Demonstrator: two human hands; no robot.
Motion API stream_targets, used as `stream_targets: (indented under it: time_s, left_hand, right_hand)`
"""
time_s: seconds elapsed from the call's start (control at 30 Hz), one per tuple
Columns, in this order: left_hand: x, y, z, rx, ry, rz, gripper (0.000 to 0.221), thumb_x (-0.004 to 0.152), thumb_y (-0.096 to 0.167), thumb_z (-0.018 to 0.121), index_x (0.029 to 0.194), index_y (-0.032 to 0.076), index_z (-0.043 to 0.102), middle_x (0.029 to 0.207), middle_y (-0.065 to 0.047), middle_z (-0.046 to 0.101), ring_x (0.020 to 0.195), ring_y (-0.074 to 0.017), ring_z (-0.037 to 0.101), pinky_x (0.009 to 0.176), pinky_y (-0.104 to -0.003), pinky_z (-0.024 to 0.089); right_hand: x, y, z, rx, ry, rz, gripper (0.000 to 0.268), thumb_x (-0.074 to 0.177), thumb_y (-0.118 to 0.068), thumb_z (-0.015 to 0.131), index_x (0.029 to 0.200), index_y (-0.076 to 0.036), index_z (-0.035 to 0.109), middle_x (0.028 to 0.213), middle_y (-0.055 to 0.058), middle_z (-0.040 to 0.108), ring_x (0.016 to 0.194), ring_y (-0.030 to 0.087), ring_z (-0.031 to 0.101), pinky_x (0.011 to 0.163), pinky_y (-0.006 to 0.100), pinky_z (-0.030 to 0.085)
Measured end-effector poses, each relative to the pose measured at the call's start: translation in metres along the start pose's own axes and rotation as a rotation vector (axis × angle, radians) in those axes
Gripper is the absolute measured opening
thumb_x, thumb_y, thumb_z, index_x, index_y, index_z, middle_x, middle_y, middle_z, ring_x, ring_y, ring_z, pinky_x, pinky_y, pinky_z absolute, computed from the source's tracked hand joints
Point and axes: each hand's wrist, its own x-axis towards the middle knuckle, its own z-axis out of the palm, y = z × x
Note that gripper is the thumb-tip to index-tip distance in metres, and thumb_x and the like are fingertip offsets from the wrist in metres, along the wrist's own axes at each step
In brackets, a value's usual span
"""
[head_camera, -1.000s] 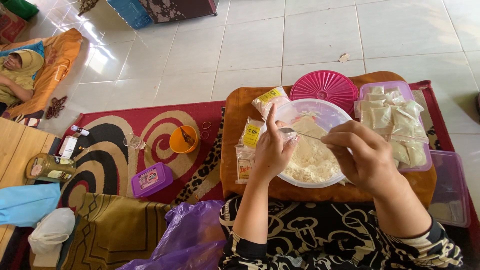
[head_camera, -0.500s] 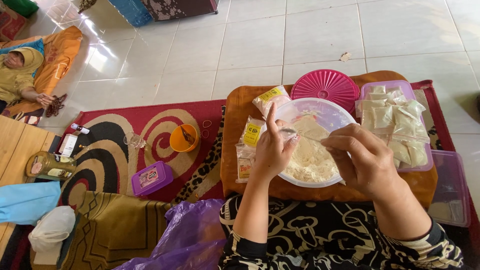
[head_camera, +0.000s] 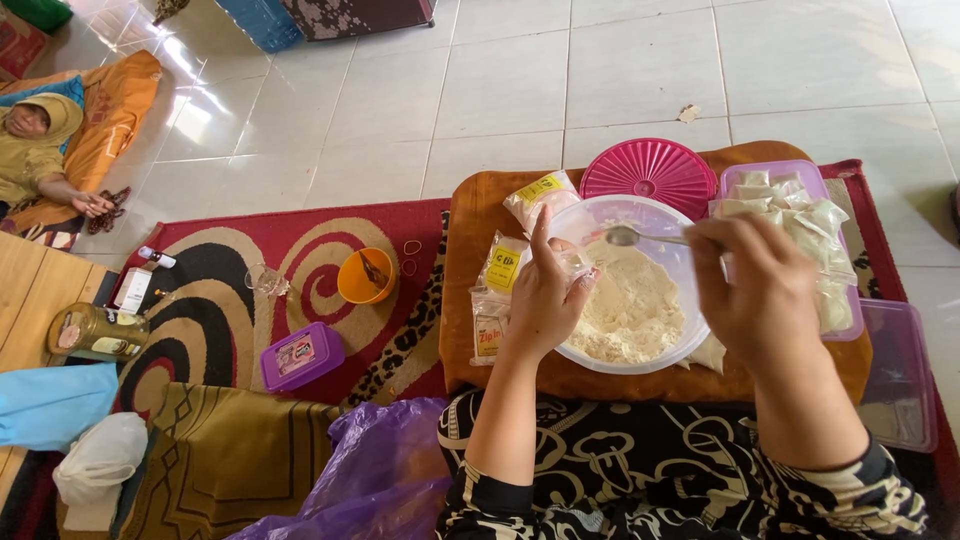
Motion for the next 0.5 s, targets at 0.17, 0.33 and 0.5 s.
stream_targets:
  time_s: [0.17,0.33,0.5]
  left_hand:
    - [-0.002,-0.016,0.015,-0.07,0.041,0.004,0.093,0.092,0.027,0.067,0.16,0.002,0.009,0.115,-0.02,0.067,0.111,-0.0451,0.066,0.101,-0.055,0.048]
    - [-0.001,-0.009,0.008,-0.056,0.036,0.015,0.093,0.09,0.019,0.068,0.159,0.0,0.009,0.115,-0.02,0.067,0.109,-0.0462,0.066,0.101,-0.056,0.048]
    - [-0.001,-0.014,0.011,-0.043,0.049,0.026,0.096,0.088,0.019,0.07,0.159,0.001,0.008,0.114,-0.021,0.066,0.11,-0.0476,0.065,0.1,-0.057,0.047]
  right_hand:
    - [-0.019,0.038,0.063,-0.069,-0.246,0.008,0.008,0.096,-0.006,0.064,0.099,-0.002,0.071,0.081,0.019,0.07,0.071,0.04,0.071,0.064,0.048,0.058]
    - [-0.026,0.045,0.094,-0.158,-0.813,0.34,0.023,0.101,-0.016,0.053,0.097,-0.005,0.073,0.083,0.014,0.074,0.071,0.033,0.076,0.068,0.045,0.062]
    - [-0.01,0.022,0.07,0.034,-0.477,0.273,0.031,0.092,-0.013,0.066,0.122,-0.006,0.069,0.096,0.021,0.072,0.088,0.046,0.071,0.077,0.058,0.057]
